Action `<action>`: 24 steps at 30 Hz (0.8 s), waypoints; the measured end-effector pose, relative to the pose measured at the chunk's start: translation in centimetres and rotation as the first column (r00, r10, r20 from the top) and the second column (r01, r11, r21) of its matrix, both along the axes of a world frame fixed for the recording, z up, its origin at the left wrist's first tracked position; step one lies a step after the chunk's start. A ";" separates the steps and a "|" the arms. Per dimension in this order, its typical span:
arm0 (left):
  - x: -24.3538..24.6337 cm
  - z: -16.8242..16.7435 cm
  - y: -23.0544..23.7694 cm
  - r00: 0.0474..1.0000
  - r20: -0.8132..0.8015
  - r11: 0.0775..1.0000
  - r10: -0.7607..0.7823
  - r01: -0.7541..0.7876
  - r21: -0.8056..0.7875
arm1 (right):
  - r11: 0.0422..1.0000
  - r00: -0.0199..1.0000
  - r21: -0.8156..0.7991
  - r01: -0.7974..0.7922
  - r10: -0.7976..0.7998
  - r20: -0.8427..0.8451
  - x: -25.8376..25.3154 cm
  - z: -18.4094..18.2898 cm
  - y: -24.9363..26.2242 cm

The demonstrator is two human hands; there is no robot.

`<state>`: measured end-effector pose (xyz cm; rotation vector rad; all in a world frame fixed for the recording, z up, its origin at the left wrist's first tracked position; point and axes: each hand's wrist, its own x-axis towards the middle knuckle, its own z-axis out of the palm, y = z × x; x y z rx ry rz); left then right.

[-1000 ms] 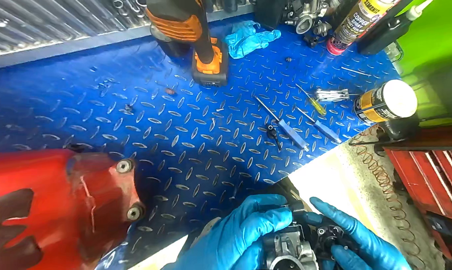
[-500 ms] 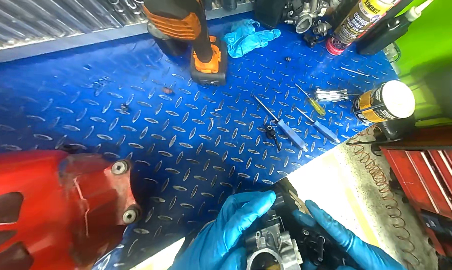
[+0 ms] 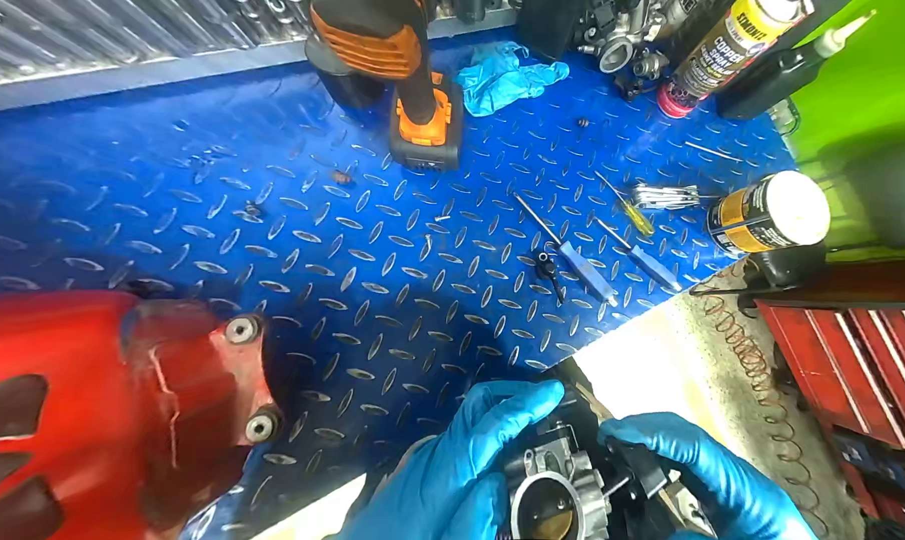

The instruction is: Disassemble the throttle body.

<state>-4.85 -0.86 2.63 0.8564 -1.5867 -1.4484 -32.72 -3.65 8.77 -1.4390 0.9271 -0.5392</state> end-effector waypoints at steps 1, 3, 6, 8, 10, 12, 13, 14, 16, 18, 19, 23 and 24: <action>0.0 0.0 0.0 1.000 0.006 1.000 -0.004 0.004 0.001 | 0.999 0.999 -0.048 0.000 -0.002 -0.033 0.1 0.2 0.1; -0.1 0.0 -0.1 1.000 0.018 1.000 -0.025 0.025 -0.006 | 0.992 0.992 -0.120 -0.025 0.010 -0.125 0.4 1.0 0.4; -0.1 0.0 -0.2 0.999 0.007 0.999 -0.037 0.037 -0.006 | 0.983 0.971 -0.178 -0.045 0.001 -0.238 0.7 1.7 0.6; -0.1 -0.1 -0.2 0.999 0.004 0.999 -0.036 0.036 -0.018 | 0.980 0.968 -0.192 -0.054 0.003 -0.252 0.8 1.7 0.6; -0.1 -0.2 -0.1 0.999 -0.001 0.999 -0.034 0.034 -0.035 | 0.976 0.966 -0.208 -0.068 0.012 -0.258 0.8 1.7 0.5; -0.1 -0.3 -0.1 1.000 0.000 0.999 -0.031 0.030 -0.045 | 0.975 0.968 -0.209 -0.076 0.022 -0.251 0.8 1.6 0.3; -0.1 -0.3 0.0 1.000 0.003 0.999 -0.026 0.026 -0.048 | 0.977 0.971 -0.202 -0.073 0.023 -0.236 0.8 1.5 0.2; -0.1 -0.4 0.0 1.000 0.004 0.998 -0.023 0.023 -0.054 | 0.978 0.974 -0.197 -0.071 0.025 -0.226 0.8 1.4 0.1; -0.1 -0.4 0.1 1.000 0.000 0.998 -0.019 0.019 -0.061 | 0.974 0.974 -0.211 -0.083 0.033 -0.226 0.8 1.3 0.0; -0.1 -0.4 0.1 1.000 0.006 0.997 -0.023 0.024 -0.068 | 0.963 0.969 -0.244 -0.116 0.055 -0.242 0.9 1.5 -0.1; -0.1 -0.4 0.1 1.000 0.011 0.997 -0.025 0.026 -0.068 | 0.960 0.967 -0.248 -0.132 0.069 -0.245 1.0 1.5 -0.2; -0.3 -0.6 0.1 1.000 0.015 0.998 -0.012 0.013 -0.068 | 0.966 0.966 -0.215 -0.145 0.092 -0.242 1.1 1.2 -0.2; -0.3 -0.6 0.1 1.000 0.018 0.998 -0.013 0.014 -0.068 | 0.966 0.967 -0.214 -0.143 0.090 -0.239 1.1 1.1 -0.2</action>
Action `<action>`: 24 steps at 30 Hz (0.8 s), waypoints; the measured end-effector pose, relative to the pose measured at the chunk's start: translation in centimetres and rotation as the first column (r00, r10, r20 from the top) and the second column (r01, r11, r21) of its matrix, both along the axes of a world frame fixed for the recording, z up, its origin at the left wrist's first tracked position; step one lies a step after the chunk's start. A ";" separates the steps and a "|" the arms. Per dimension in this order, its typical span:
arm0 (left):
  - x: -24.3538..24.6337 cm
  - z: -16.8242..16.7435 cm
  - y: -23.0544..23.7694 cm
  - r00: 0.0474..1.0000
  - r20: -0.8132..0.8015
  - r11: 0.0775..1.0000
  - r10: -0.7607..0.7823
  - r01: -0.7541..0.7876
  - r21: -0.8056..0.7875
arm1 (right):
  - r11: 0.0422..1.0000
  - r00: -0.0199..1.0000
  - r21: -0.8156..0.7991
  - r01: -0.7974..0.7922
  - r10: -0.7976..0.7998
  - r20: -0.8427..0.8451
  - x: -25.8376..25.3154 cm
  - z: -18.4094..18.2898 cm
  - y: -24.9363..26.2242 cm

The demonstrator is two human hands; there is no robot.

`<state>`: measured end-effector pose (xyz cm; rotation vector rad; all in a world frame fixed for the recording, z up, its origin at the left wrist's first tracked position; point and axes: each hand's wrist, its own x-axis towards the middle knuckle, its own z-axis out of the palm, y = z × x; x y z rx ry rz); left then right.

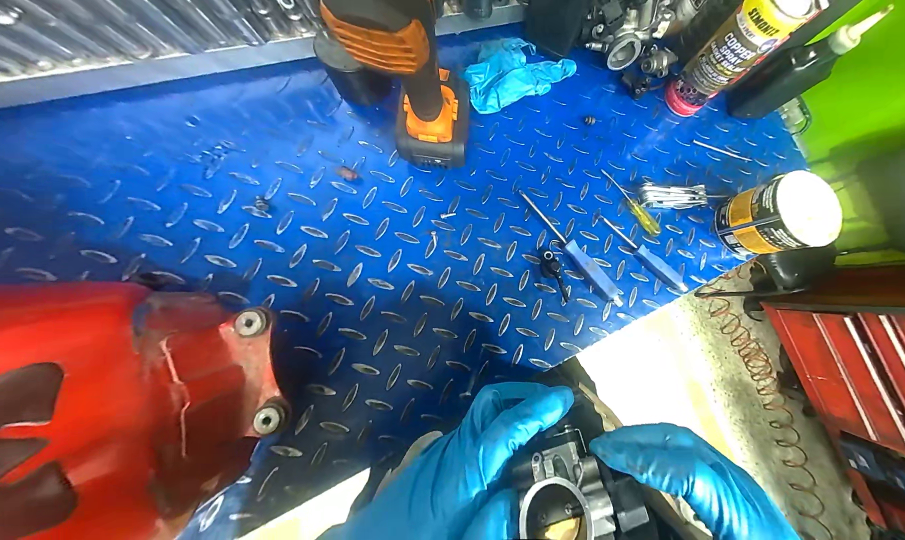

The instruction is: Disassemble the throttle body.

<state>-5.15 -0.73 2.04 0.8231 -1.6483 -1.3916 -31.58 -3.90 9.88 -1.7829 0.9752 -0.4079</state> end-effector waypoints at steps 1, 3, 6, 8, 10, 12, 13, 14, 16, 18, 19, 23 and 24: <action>0.0 0.0 0.0 1.000 -0.002 1.000 -0.002 0.002 0.001 | 1.000 1.000 -0.002 0.001 -0.001 0.006 0.0 -0.1 0.0; 0.0 -0.1 0.0 1.000 -0.023 1.000 -0.004 0.004 -0.003 | 1.000 1.000 -0.012 0.003 -0.002 0.020 0.0 -0.2 0.0; -0.1 -0.4 -0.2 0.999 -0.038 1.000 -0.009 0.009 -0.019 | 1.000 0.999 -0.028 0.003 -0.002 0.035 0.1 -0.3 -0.1; -0.1 -0.5 -0.3 0.999 -0.043 0.999 -0.010 0.009 -0.032 | 0.999 0.999 -0.048 -0.006 0.008 0.036 0.1 -0.4 -0.2; -0.2 -0.5 -0.4 0.999 -0.044 0.999 -0.005 0.003 -0.043 | 0.997 0.999 -0.068 -0.022 0.025 0.042 -0.1 -0.5 -0.4; -0.3 -0.4 -0.4 0.999 -0.043 0.999 0.001 -0.003 -0.052 | 0.996 0.998 -0.076 -0.038 0.042 0.051 -0.2 -0.5 -0.5; -0.2 -0.4 -0.3 0.999 -0.039 0.998 0.002 -0.004 -0.056 | 0.996 0.997 -0.075 -0.043 0.047 0.057 -0.2 -0.5 -0.6; -0.2 -0.4 -0.3 0.999 -0.036 0.998 0.002 -0.004 -0.056 | 0.996 0.997 -0.074 -0.046 0.051 0.062 -0.2 -0.5 -0.7; -0.1 -0.5 -0.3 0.999 -0.041 0.999 -0.005 0.004 -0.036 | 0.997 0.997 -0.071 -0.031 0.036 0.069 -0.1 -0.6 -0.7; 0.1 -0.5 -0.3 0.998 -0.068 1.000 -0.009 0.011 0.026 | 0.998 0.997 -0.067 0.006 -0.001 0.075 0.3 -0.7 -0.8; 0.2 -0.5 -0.3 0.997 -0.074 0.998 0.002 0.003 0.063 | 0.998 0.997 -0.064 0.028 -0.024 0.073 0.6 -0.8 -0.9; -0.3 -0.8 -0.6 0.984 -0.107 0.956 0.143 -0.109 0.274 | 0.992 0.984 -0.020 0.125 -0.121 0.133 1.6 -2.5 -1.5; -0.4 -0.8 -0.9 0.972 -0.126 0.933 0.199 -0.148 0.328 | 0.991 0.976 0.006 0.137 -0.136 0.172 1.9 -3.1 -1.9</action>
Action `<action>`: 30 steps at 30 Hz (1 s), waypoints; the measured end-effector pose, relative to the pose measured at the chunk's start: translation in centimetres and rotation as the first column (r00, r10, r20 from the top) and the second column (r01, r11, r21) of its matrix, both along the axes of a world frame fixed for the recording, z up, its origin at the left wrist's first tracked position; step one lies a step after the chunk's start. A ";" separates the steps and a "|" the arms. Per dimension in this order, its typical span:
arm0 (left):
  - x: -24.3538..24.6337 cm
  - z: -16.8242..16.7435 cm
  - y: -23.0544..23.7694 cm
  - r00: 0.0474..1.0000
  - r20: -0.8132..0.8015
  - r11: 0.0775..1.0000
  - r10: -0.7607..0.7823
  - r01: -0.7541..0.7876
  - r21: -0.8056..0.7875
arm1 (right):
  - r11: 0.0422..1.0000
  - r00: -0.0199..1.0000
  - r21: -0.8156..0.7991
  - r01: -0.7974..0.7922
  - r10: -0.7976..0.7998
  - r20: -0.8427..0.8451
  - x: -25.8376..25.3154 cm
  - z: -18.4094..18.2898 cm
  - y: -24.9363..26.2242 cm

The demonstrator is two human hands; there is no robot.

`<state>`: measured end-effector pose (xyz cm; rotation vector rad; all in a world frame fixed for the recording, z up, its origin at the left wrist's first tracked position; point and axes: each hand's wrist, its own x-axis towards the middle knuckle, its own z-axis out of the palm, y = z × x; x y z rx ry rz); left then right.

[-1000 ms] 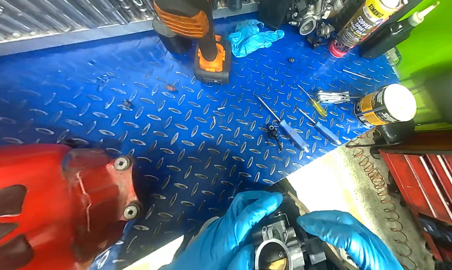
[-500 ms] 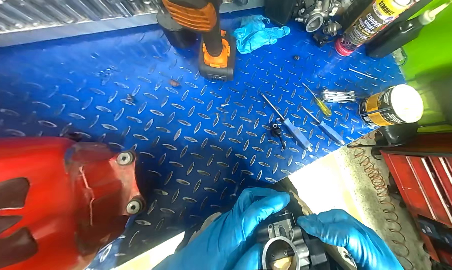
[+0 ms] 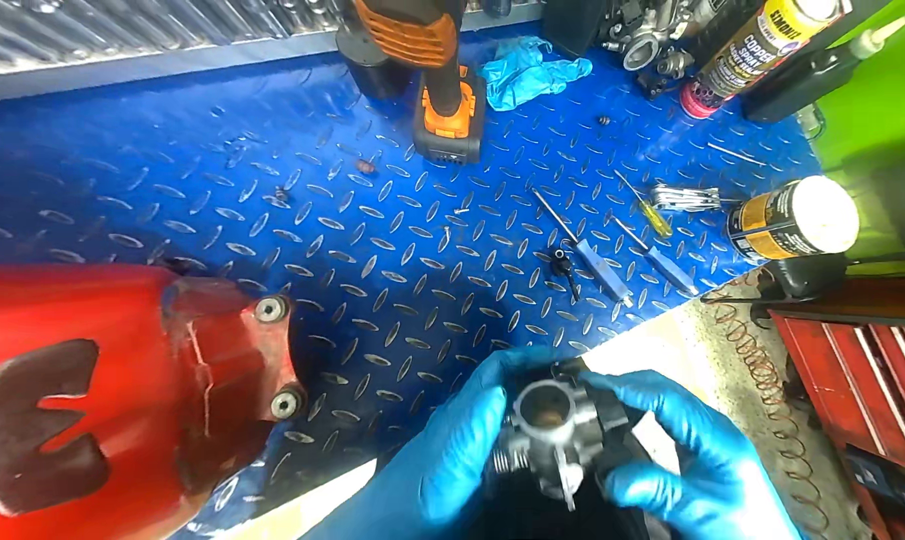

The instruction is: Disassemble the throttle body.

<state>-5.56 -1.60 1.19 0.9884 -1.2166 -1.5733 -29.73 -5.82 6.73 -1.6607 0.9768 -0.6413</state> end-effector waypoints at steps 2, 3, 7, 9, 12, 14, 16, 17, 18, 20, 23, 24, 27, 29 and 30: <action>0.0 -0.2 -0.4 0.996 -0.017 0.993 0.087 -0.085 0.076 | 0.997 0.998 0.072 -0.002 -0.003 0.068 0.3 -0.9 -0.8; 0.0 -0.2 -0.5 0.992 -0.018 0.986 0.122 -0.119 0.120 | 0.995 0.996 0.103 -0.010 0.001 0.085 0.3 -1.2 -1.2; -0.6 0.5 -1.0 0.959 -0.027 0.907 0.283 -0.259 0.332 | 0.981 0.993 0.190 -0.041 0.020 0.114 0.3 -1.6 -2.0; -0.9 0.8 -1.0 0.939 0.042 0.888 0.342 -0.338 0.313 | 0.974 0.992 0.215 -0.066 0.041 0.117 0.4 -1.7 -1.7; -0.8 1.1 -0.9 0.909 0.105 0.893 0.404 -0.417 0.172 | 0.981 0.984 0.177 -0.084 0.054 0.170 1.1 -2.5 -0.9; -0.7 1.4 -0.9 0.886 0.113 0.886 0.449 -0.458 0.076 | 0.986 0.969 0.150 -0.070 0.031 0.247 1.4 -2.8 -0.4; -0.7 1.9 -1.0 0.868 0.086 0.871 0.490 -0.492 0.006 | 0.991 0.956 0.123 -0.049 0.012 0.292 1.5 -2.8 -0.4; -0.6 2.2 -1.1 0.866 0.075 0.869 0.495 -0.494 -0.039 | 0.993 0.955 0.105 -0.046 0.013 0.297 1.5 -2.7 -0.5; -0.5 2.4 -1.1 0.865 0.079 0.868 0.495 -0.487 -0.097 | 0.995 0.953 0.086 -0.047 0.019 0.302 1.5 -2.5 -0.6; -0.4 2.8 -1.2 0.857 0.124 0.855 0.500 -0.466 -0.227 | 0.997 0.950 0.049 -0.062 0.044 0.308 1.6 -2.2 -0.7; -0.4 3.3 -0.7 0.847 0.185 0.840 0.499 -0.420 -0.344 | 0.996 0.951 0.019 -0.090 0.081 0.298 1.3 -1.5 -0.4; -0.3 3.3 -0.6 0.850 0.205 0.843 0.485 -0.392 -0.368 | 0.995 0.957 -0.009 -0.102 0.100 0.274 1.2 -1.3 -0.4; -0.1 3.4 -0.5 0.842 0.263 0.850 0.471 -0.353 -0.391 | 0.985 0.969 -0.119 -0.121 0.144 0.201 1.1 -1.0 -1.0; 0.0 3.1 -0.7 0.806 0.295 0.810 0.512 -0.339 -0.479 | 0.986 0.952 -0.097 -0.133 0.155 0.263 1.3 -1.0 -1.5; 0.3 3.0 -0.9 0.799 0.300 0.781 0.522 -0.307 -0.543 | 0.988 0.941 -0.078 -0.135 0.153 0.302 1.5 -1.0 -1.7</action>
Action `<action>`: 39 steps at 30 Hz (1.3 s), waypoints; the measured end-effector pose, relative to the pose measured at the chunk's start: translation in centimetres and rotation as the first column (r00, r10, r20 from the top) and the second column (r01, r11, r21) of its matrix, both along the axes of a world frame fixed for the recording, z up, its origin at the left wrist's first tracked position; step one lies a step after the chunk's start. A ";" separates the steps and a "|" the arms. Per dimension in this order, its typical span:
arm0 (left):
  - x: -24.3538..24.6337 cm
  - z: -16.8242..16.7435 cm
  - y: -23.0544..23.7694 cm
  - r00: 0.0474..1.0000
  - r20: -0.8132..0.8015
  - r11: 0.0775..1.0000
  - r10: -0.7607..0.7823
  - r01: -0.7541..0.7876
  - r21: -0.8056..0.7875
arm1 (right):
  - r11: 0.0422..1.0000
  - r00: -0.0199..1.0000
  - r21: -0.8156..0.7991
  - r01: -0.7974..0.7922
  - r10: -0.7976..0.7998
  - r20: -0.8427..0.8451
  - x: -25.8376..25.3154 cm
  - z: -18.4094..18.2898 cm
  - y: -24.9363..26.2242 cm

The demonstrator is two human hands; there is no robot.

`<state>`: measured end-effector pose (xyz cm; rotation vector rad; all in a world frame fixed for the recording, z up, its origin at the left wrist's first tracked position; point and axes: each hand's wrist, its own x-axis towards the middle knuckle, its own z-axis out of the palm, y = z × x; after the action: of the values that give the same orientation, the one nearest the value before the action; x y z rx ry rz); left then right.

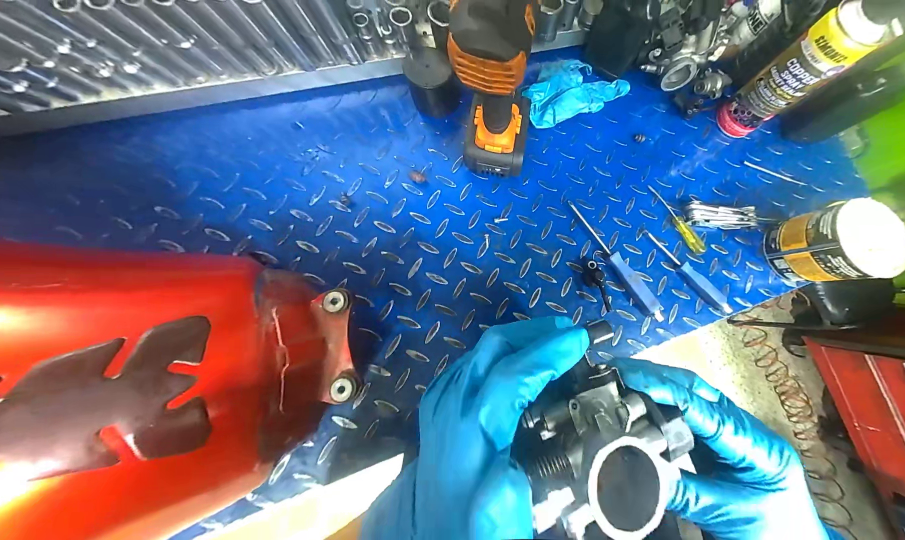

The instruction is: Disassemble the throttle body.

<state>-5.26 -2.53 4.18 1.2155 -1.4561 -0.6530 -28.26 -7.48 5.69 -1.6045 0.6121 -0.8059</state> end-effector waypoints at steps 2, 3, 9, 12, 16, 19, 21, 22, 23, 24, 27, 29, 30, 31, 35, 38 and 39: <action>0.5 0.3 -0.3 0.996 0.093 0.994 0.011 -0.001 -0.105 | 0.999 0.998 0.035 0.021 -0.022 0.052 0.4 0.0 0.1; 0.6 0.7 -0.5 0.990 0.133 0.989 0.045 -0.026 -0.145 | 0.998 0.996 0.049 0.038 -0.041 0.077 0.7 0.1 0.2; -0.4 0.8 -0.8 0.933 -0.359 0.999 0.019 -0.027 -0.017 | 0.995 0.999 0.091 0.051 -0.052 0.014 0.8 -0.3 1.3; -0.9 0.7 -1.0 0.909 -0.414 0.995 0.048 -0.009 0.096 | 0.985 0.991 0.115 0.131 -0.135 0.019 1.2 -1.1 1.5; 0.3 0.5 -0.3 0.989 -0.095 0.993 -0.117 0.117 -0.007 | 0.942 0.963 0.280 0.184 -0.230 0.142 1.5 -0.3 1.4; 0.1 0.3 0.2 0.991 0.015 0.990 -0.135 0.135 -0.045 | 0.962 0.975 0.235 0.142 -0.177 0.136 1.2 0.0 1.5; 0.2 0.3 0.2 0.992 -0.004 0.989 -0.124 0.124 -0.077 | 0.975 0.982 0.194 0.107 -0.135 0.134 1.4 0.2 1.6; 0.2 0.4 0.3 0.993 -0.009 0.989 -0.119 0.118 -0.087 | 0.978 0.983 0.185 0.101 -0.126 0.131 1.5 0.5 1.7; 0.2 0.6 0.3 0.993 -0.021 0.989 -0.113 0.110 -0.096 | 0.981 0.986 0.164 0.104 -0.124 0.114 1.6 0.8 1.8; 0.3 0.8 0.4 0.993 -0.047 0.989 -0.109 0.103 -0.106 | 0.986 0.988 0.127 0.110 -0.122 0.093 1.7 1.0 1.8; 0.6 1.3 0.5 0.988 -0.108 0.987 -0.109 0.095 -0.126 | 0.995 0.994 0.002 0.101 -0.101 0.029 2.1 1.2 1.7; 0.8 1.2 0.5 0.984 -0.133 0.984 -0.119 0.099 -0.146 | 0.994 0.995 -0.033 0.100 -0.100 0.004 2.3 1.2 1.7; 0.8 1.2 0.5 0.984 -0.136 0.984 -0.117 0.096 -0.153 | 0.994 0.995 -0.039 0.100 -0.100 -0.003 2.3 1.1 1.7; 0.8 1.1 0.5 0.984 -0.137 0.983 -0.114 0.091 -0.158 | 0.994 0.994 -0.043 0.104 -0.104 -0.011 2.2 1.1 1.8; 0.7 1.1 0.7 0.988 -0.123 0.980 -0.096 0.072 -0.187 | 0.993 0.994 -0.065 0.100 -0.102 -0.027 2.2 1.3 2.1; 0.8 1.1 0.6 0.986 -0.147 0.984 -0.080 0.055 -0.167 | 0.988 0.991 -0.120 0.097 -0.107 -0.085 2.5 1.3 2.0; 0.9 1.2 0.6 0.982 -0.167 0.987 -0.082 0.057 -0.154 | 0.987 0.988 -0.125 0.098 -0.111 -0.103 2.6 1.4 2.0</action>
<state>-4.40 -1.97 5.35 0.9719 -1.3801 -0.6687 -25.66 -5.47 7.09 -1.7465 0.7437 -0.8495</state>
